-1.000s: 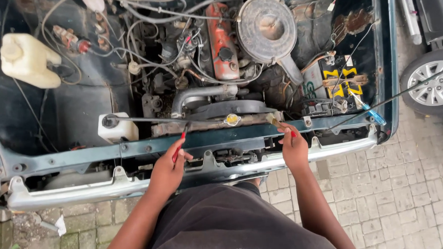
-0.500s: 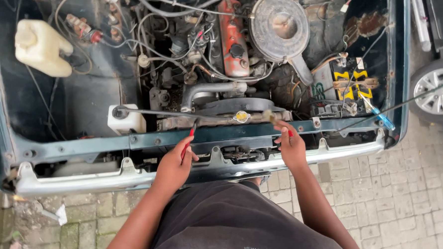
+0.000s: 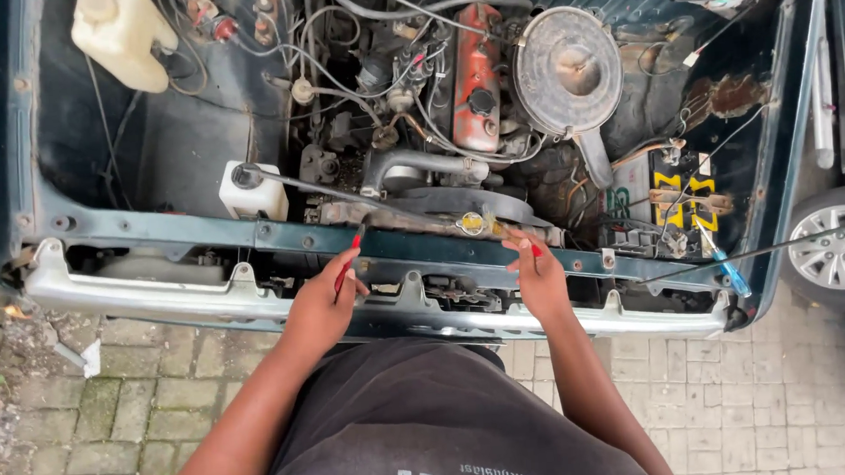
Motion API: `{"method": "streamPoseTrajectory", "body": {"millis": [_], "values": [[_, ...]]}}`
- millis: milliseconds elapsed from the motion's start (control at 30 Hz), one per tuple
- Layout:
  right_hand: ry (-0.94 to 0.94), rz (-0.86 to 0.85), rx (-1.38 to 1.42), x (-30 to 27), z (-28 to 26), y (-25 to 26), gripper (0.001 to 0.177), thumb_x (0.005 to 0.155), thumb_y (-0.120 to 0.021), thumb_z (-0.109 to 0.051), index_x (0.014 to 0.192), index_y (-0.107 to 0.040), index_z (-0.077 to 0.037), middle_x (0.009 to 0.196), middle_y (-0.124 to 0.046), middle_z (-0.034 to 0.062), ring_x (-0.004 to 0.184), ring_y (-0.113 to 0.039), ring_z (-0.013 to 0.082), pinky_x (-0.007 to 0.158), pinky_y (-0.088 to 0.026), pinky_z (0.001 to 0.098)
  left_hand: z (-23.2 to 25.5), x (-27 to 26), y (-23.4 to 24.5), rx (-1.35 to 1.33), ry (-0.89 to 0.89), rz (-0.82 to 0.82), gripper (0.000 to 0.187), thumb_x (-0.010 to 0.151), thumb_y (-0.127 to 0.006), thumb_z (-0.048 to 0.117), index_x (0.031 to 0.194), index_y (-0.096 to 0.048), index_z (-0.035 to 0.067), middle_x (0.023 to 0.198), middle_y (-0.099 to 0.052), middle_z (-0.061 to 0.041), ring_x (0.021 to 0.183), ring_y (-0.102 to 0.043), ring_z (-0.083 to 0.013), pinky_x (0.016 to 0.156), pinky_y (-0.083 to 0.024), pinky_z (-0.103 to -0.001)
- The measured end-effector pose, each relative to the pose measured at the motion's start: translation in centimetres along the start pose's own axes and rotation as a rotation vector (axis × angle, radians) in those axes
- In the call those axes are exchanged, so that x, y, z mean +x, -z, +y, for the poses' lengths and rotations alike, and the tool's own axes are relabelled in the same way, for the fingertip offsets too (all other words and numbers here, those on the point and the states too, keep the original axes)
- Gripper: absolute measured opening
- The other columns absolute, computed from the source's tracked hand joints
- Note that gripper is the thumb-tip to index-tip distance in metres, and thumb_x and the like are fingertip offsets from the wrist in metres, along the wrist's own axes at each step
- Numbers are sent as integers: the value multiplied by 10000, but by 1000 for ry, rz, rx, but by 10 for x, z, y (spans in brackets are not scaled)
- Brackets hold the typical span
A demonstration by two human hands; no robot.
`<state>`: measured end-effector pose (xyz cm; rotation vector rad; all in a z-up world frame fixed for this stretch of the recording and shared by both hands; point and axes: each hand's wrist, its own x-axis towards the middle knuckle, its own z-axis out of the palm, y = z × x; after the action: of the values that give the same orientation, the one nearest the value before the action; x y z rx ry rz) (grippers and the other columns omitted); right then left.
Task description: The person uses a brush and a red tool to clean the front radiator support and engine bay of a car. They scrub various metal surfaces and crevices with the brush, occasionally using the red tool to assist in reaching specific areas.
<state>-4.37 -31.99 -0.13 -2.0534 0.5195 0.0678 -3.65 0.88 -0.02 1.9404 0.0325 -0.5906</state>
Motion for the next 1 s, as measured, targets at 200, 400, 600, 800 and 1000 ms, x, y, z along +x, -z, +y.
{"method": "streamPoseTrajectory", "body": {"millis": [200, 400, 600, 800, 1000], "values": [[-96, -77, -101, 13, 18, 14, 427, 1130, -336, -253, 1356, -630, -42, 1178, -754, 149, 938, -709, 251, 777, -594, 383, 8, 1, -7, -76, -21, 39, 488, 1061, -365, 178, 1529, -468, 88, 1029, -777, -175, 923, -727, -333, 745, -583, -434], [-49, -1, -42, 10, 5, 37, 417, 1115, -336, -243, 1350, -630, -63, 1187, -748, 139, 910, -685, 218, 750, -587, 330, 17, -1, -19, -95, 53, 44, 487, 1059, -361, 157, 1528, -472, 84, 1009, -779, -155, 933, -717, -307, 762, -561, -430], [-89, -74, -93, 18, 48, 62, 439, 1143, -301, -253, 1362, -629, -62, 1211, -741, 148, 959, -708, 262, 789, -596, 391, 23, 3, -53, -142, -37, 63, 473, 1065, -378, 148, 1520, -490, 85, 1010, -780, -164, 990, -723, -315, 821, -571, -428], [-99, -144, -167, 12, 39, 91, 453, 1122, -325, -299, 1362, -650, -95, 1192, -759, 136, 979, -713, 254, 808, -603, 388, 33, 9, -73, -98, 31, 57, 479, 1076, -351, 179, 1537, -459, 110, 1055, -767, -173, 1059, -706, -344, 878, -565, -477], [-14, 22, -109, 16, 51, 109, 395, 1121, -318, -181, 1376, -597, -69, 1259, -720, 165, 933, -685, 243, 780, -585, 359, 49, 8, -90, -88, 70, 56, 478, 1075, -355, 191, 1533, -474, 129, 1049, -781, -143, 1058, -717, -305, 887, -575, -447]]}}
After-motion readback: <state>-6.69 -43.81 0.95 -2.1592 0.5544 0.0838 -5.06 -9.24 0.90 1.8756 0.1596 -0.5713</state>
